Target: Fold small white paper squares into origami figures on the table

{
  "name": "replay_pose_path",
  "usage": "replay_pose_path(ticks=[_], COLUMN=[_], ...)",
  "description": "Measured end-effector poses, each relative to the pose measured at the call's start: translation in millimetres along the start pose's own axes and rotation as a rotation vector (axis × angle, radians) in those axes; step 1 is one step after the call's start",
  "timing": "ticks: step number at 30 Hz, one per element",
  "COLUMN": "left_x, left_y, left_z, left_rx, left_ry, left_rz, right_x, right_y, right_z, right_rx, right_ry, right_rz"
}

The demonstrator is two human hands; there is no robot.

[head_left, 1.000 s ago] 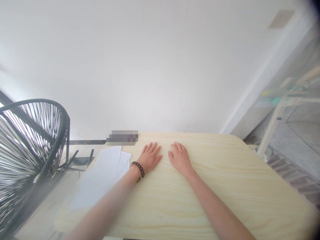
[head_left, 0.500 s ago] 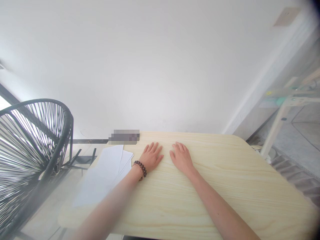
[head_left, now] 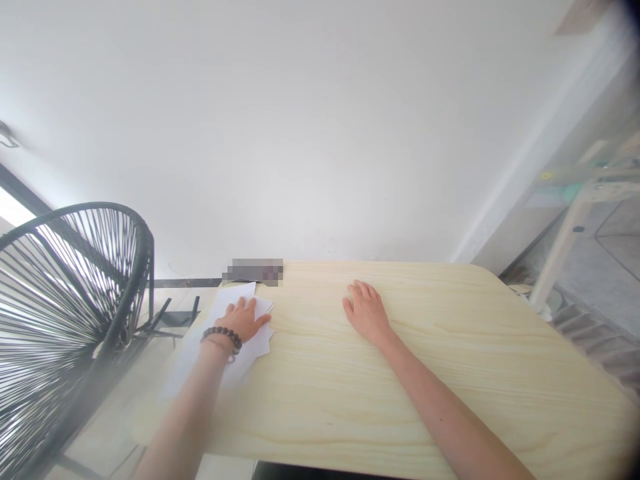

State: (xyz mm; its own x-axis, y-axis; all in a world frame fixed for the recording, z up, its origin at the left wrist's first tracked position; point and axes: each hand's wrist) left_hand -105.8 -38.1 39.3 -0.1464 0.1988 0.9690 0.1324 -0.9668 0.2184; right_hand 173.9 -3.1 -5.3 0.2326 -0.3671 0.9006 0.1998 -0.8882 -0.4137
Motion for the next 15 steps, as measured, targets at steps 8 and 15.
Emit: replay_pose_path(ticks=[8,15], left_x=[2.7,11.2], left_y=[5,13], left_z=[11,22], left_rx=[-0.021,-0.017], left_ry=[-0.064,-0.049], left_rz=[0.136,0.135], right_x=[1,0], right_y=[0,0], right_z=[-1,0], right_rx=[0.01,0.01], right_ry=[-0.001,-0.003], right_rz=[0.003,0.007])
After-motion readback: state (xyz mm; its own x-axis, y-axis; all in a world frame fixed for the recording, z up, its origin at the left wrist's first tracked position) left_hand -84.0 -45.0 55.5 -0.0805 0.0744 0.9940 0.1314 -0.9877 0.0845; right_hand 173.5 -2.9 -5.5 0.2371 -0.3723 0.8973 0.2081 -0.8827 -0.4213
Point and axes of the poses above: each hand's wrist, its own y-axis away from the middle knuckle, its own x-axis out of the back of the hand, z = x × y, and after that the axes turned 5 degrees about y, right-handed
